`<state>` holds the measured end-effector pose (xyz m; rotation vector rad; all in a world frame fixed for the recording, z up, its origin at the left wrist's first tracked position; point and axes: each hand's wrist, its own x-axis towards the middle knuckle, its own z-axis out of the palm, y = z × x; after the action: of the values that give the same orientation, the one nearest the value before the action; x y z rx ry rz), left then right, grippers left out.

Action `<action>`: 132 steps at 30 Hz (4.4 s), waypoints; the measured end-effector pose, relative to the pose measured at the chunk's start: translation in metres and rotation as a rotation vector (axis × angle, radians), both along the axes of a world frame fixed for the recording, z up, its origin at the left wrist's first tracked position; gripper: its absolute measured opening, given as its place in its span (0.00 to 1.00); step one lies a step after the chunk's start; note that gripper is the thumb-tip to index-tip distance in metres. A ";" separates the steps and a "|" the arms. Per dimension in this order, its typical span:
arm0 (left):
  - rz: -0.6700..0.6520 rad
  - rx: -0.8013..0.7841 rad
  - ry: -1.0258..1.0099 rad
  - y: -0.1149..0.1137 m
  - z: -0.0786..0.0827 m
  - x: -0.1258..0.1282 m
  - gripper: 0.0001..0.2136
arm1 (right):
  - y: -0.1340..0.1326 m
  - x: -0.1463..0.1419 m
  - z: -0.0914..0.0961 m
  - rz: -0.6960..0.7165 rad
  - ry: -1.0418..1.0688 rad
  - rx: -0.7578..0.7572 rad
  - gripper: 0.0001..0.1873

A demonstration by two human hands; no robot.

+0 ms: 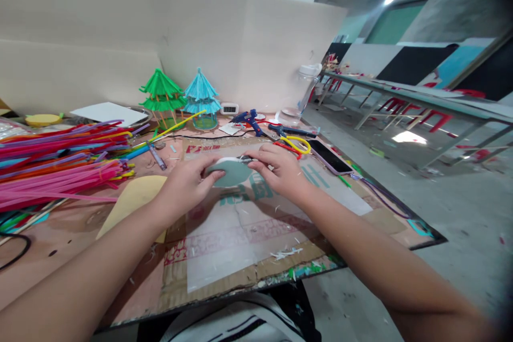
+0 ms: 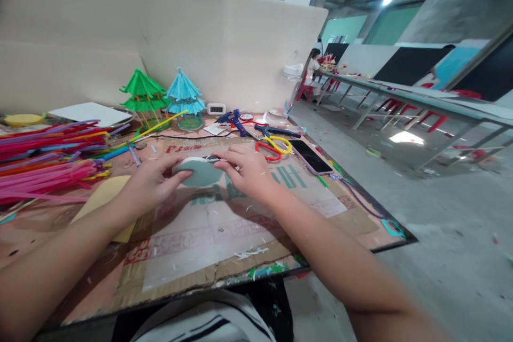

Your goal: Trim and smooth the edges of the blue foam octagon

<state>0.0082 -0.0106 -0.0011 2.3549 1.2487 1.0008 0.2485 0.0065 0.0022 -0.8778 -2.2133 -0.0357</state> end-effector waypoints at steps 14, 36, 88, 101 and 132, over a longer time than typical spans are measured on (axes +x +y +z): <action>-0.002 -0.121 -0.081 0.001 -0.001 0.001 0.12 | 0.006 0.000 -0.004 -0.068 0.259 -0.221 0.17; 0.161 -0.263 -0.563 0.018 0.001 -0.012 0.17 | -0.009 -0.030 -0.011 -0.060 0.465 -0.949 0.16; 0.072 0.168 0.229 -0.002 -0.002 -0.005 0.12 | -0.007 -0.013 -0.006 -0.021 -0.007 0.030 0.16; 0.065 0.198 0.268 -0.002 -0.001 -0.004 0.12 | -0.005 -0.013 -0.009 -0.019 0.004 0.021 0.16; 0.073 -0.123 -0.209 -0.003 0.006 0.001 0.10 | -0.007 -0.010 -0.002 -0.026 0.224 -0.163 0.13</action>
<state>0.0096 -0.0136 0.0046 2.0673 1.2833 1.1265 0.2383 -0.0001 0.0007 -0.9506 -2.0158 0.2235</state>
